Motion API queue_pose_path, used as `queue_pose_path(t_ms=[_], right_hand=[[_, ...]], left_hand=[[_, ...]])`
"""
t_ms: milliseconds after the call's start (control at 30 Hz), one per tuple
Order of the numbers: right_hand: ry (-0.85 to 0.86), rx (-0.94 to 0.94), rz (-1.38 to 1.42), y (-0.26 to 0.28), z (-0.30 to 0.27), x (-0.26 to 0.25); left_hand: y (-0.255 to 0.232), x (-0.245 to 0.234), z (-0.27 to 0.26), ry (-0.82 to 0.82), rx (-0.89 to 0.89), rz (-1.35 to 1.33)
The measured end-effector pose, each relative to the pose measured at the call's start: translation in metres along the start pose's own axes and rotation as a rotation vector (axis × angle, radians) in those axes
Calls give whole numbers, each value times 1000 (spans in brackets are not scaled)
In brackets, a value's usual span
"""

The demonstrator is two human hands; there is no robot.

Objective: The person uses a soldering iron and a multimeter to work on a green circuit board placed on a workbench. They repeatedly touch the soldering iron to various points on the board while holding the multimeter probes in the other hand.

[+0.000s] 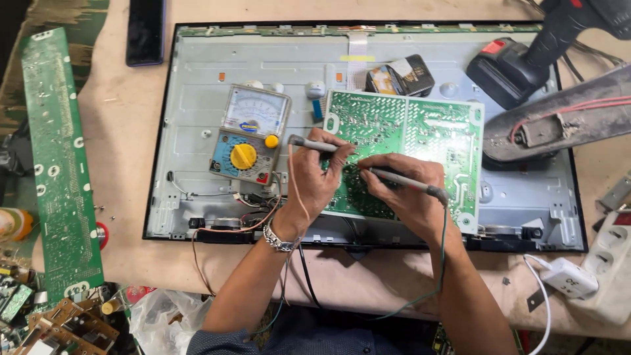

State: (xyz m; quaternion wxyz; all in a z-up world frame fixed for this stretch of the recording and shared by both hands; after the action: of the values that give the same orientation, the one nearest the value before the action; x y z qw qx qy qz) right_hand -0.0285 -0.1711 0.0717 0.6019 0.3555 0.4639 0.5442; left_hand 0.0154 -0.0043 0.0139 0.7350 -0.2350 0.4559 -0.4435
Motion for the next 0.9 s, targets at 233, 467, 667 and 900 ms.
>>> queue_pose_path(t_ms=[233,467,667,900], right_hand=[[-108,40,-42,-5,-4,-6],[-84,83,40,-6,-3,-4],[-68,121,10,-6,-1,-5],[-42,78,-55,-2,0,-3]], left_hand=[[-3,-10,-2,-33,6,-68],[1,-9,-1,4,28,-67],[-3,-15,1,43,2,-66],[2,-13,-2,51,-63,-56]])
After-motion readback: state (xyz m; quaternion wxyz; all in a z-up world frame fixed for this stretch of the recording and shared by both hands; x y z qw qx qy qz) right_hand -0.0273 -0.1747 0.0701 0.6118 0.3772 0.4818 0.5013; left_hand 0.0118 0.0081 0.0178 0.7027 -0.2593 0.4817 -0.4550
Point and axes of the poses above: each hand's wrist, its own z-axis towards the middle knuckle, its own x-axis out of the palm, y = z × x, the point moved 2 cm from there along z, towards the middle knuckle, and after that the axes turned 10 degrees about z, right-handed, at the moved point
